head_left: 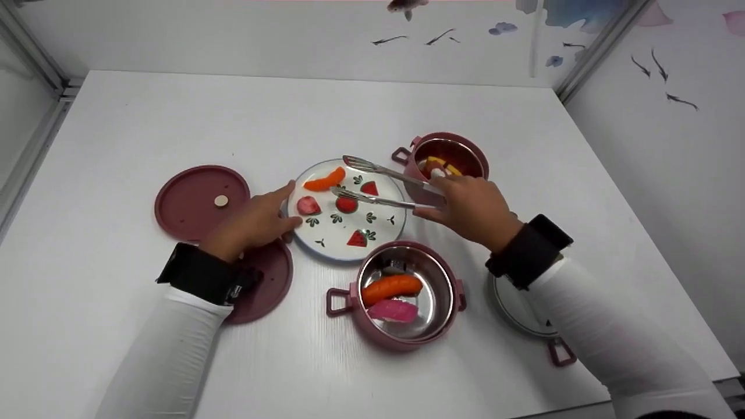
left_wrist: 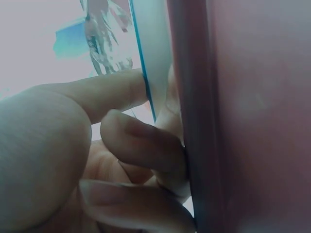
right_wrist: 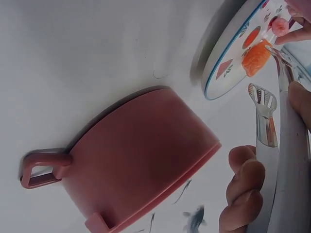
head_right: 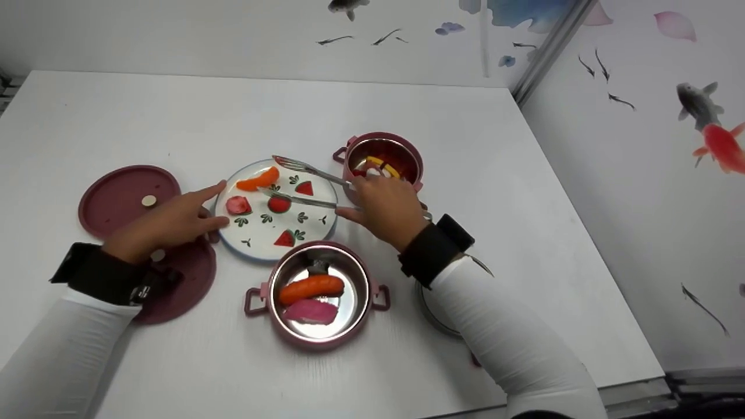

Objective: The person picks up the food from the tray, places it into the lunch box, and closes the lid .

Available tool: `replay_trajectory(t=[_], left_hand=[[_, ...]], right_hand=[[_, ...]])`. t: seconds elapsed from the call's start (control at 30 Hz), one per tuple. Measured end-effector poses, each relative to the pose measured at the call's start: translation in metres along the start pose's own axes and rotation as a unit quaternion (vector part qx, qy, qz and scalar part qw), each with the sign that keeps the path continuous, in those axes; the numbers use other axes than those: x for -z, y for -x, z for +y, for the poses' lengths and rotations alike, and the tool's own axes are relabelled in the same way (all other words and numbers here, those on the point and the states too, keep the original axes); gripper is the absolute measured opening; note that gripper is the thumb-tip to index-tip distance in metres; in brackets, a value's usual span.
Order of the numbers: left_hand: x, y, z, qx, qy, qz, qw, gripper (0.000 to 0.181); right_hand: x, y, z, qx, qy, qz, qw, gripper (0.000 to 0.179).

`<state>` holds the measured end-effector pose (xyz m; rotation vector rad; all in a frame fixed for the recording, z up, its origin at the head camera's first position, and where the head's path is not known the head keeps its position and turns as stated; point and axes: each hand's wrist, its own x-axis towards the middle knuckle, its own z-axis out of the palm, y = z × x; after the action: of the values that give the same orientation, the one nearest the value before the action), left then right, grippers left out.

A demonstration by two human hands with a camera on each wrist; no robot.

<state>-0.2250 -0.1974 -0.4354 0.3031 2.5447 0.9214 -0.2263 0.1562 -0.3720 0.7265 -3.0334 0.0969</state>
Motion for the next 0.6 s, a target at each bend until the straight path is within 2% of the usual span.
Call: replay_trajectory(t=[0.3,0.6], left_hand=[[-0.002,0.0,-0.002,0.003,-0.004,0.004,1.0,0.08],[-0.002,-0.001,-0.002,-0.002,-0.012,0.012,0.9999,0.08]], right_hand=[[-0.01,-0.023,-0.007,-0.022,-0.012,-0.033,0.9991,0.057],[-0.013,-0.032,-0.01,-0.009,-0.023,-0.045,0.9987,0.062]])
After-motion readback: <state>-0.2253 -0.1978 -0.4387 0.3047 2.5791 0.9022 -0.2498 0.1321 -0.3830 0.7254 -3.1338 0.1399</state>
